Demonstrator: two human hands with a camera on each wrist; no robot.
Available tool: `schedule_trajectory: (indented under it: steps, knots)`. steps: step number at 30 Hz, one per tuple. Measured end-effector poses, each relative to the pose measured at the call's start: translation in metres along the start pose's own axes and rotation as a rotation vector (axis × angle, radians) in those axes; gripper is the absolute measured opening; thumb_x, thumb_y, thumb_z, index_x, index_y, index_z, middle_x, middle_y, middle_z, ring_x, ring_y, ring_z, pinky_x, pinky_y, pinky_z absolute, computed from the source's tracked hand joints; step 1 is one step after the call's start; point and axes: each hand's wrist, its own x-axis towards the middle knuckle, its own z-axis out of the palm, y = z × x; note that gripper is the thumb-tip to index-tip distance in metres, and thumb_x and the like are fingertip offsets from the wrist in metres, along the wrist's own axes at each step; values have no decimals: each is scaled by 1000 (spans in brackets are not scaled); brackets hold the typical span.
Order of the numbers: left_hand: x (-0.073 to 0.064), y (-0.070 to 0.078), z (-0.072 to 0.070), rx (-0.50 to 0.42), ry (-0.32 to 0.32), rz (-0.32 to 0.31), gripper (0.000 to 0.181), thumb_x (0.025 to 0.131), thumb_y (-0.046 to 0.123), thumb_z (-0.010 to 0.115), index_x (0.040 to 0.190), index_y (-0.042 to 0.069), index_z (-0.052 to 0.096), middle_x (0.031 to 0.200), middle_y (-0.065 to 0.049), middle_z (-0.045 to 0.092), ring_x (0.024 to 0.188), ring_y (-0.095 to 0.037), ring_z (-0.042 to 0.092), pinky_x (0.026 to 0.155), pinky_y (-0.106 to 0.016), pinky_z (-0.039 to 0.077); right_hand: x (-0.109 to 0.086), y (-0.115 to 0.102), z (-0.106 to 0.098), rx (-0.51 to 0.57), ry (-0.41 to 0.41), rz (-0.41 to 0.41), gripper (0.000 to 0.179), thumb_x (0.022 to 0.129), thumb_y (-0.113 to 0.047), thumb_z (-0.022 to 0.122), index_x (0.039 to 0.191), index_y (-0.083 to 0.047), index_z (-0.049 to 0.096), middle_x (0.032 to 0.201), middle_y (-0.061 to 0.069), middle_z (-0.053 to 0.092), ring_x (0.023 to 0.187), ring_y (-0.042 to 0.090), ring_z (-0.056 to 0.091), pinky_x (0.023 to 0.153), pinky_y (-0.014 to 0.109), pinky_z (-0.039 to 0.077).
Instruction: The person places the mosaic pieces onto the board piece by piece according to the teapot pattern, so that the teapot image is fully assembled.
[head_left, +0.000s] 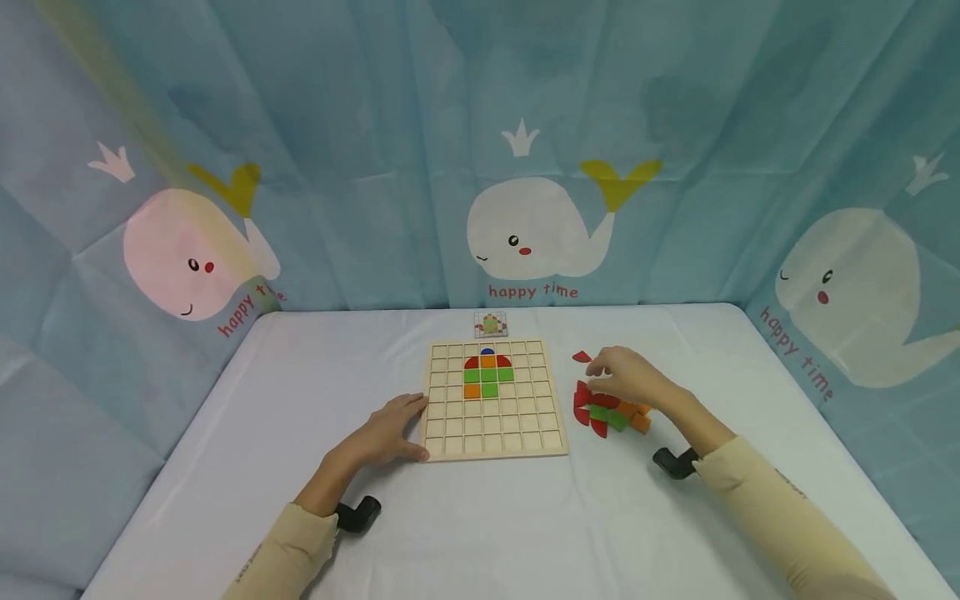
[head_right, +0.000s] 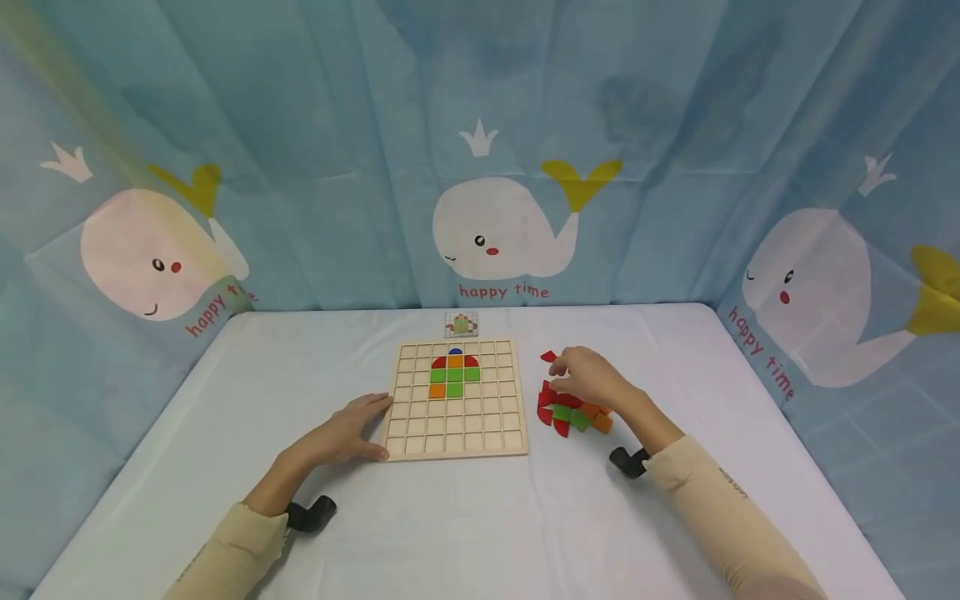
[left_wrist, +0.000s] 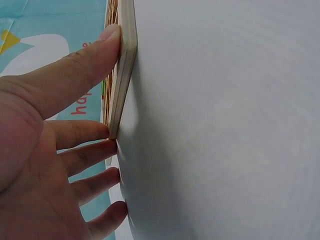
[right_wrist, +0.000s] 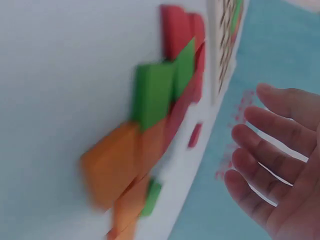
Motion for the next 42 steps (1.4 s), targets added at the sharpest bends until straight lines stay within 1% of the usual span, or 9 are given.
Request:
schedule_trajectory:
  steps: [5,10,13,16,19,24,27,32,42]
  knots:
    - [0,1,-1,2,3,-2,94,73,27,84,150,3,36,157,-17,32,147,-40,25,114,-62,25,-13,24,-2,0,16,51,26,90,-19,68,110,-2,72,103,11,69,94,25,61,84,42,57]
    - [0,2,-1,0,2,-3,93,74,26,84,150,3,35,157,-17,32,147,-40,24,115,-63,25,-26,45,-3,27,18,84,24,89,-11,67,109,1,71,105,16,69,96,30,61,84,43,57]
    - [-1,2,-1,-2,-1,-3,93,74,26,84,150,2,35,157,-17,31,147,-40,24,115,-63,24,-32,54,-2,18,14,101,23,88,-8,66,108,1,71,109,18,68,101,34,61,89,47,56]
    - [-1,2,-1,-6,-2,-3,93,74,26,84,150,2,35,158,-17,31,147,-40,23,115,-63,24,-37,61,-2,-5,15,88,22,87,-4,66,107,2,72,110,20,68,104,38,61,93,52,53]
    - [0,2,-1,-8,-2,-3,94,74,26,84,150,2,35,158,-17,31,147,-40,23,115,-62,24,-41,66,-3,-34,12,59,19,85,-2,67,103,1,73,107,19,70,103,38,61,95,54,51]
    - [0,1,-1,-5,3,7,94,73,26,84,150,2,35,157,-18,32,147,-40,24,115,-62,24,-44,71,-4,-74,3,30,16,84,-2,69,99,-1,75,100,13,71,96,33,62,93,53,52]
    - [0,1,-1,-10,5,10,94,73,26,85,149,2,36,157,-18,32,147,-40,24,115,-63,24,-45,72,-4,-74,5,40,17,83,-1,70,99,-1,75,98,13,70,95,31,62,92,53,52]
    - [-1,1,0,-10,10,9,93,73,26,85,149,2,37,156,-18,33,146,-40,25,114,-63,25,-47,73,-3,-74,2,68,18,81,0,70,99,0,74,99,14,69,96,33,62,93,54,52]
    - [-1,1,0,-3,11,3,93,72,25,85,148,2,38,156,-17,34,146,-40,25,114,-63,25,-52,71,-2,-115,15,89,16,80,0,71,96,1,75,93,12,69,92,33,63,90,53,52]
